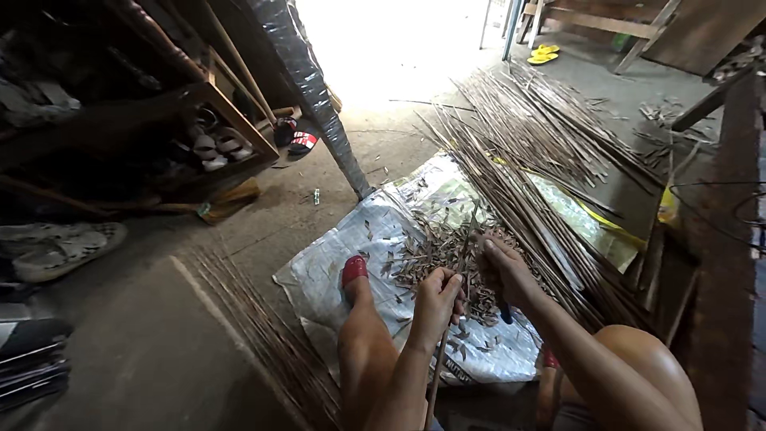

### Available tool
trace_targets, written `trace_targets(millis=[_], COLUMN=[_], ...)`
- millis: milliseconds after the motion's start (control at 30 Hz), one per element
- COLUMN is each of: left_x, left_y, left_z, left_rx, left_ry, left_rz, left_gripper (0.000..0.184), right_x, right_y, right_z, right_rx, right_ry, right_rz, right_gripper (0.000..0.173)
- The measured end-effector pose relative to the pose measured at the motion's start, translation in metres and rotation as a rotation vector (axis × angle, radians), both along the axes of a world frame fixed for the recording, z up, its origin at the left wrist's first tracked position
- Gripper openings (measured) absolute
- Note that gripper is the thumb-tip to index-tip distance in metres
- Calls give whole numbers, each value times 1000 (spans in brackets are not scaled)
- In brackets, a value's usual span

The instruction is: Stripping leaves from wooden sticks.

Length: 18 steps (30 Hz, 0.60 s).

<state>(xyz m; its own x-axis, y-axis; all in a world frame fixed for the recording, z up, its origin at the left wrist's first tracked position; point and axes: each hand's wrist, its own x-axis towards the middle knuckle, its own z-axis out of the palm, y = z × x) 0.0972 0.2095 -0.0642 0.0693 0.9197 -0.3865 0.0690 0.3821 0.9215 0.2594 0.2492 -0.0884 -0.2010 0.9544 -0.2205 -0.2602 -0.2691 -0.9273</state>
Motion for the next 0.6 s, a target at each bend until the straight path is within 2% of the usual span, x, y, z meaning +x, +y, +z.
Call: trace_targets(millis=[100,267,367,600], left_x=[4,10,18,24], left_y=[-5,-10,-4,17], left_z=[1,-1,-1,-1], left_rx=[-21,-49,-13,142], left_ry=[30,70,72,312], left_rz=[-58,-174,-134,-119], left_gripper=[15,15,15,23], right_x=[6,19,20,13], right_y=[2,10,12,9], right_z=[9,12,13,13], right_rx=[-27,-50,-56,-61], right_ry=[55,67,85,100], right_rz=[-27,-14,5,38], right_gripper=[29,33,28,24])
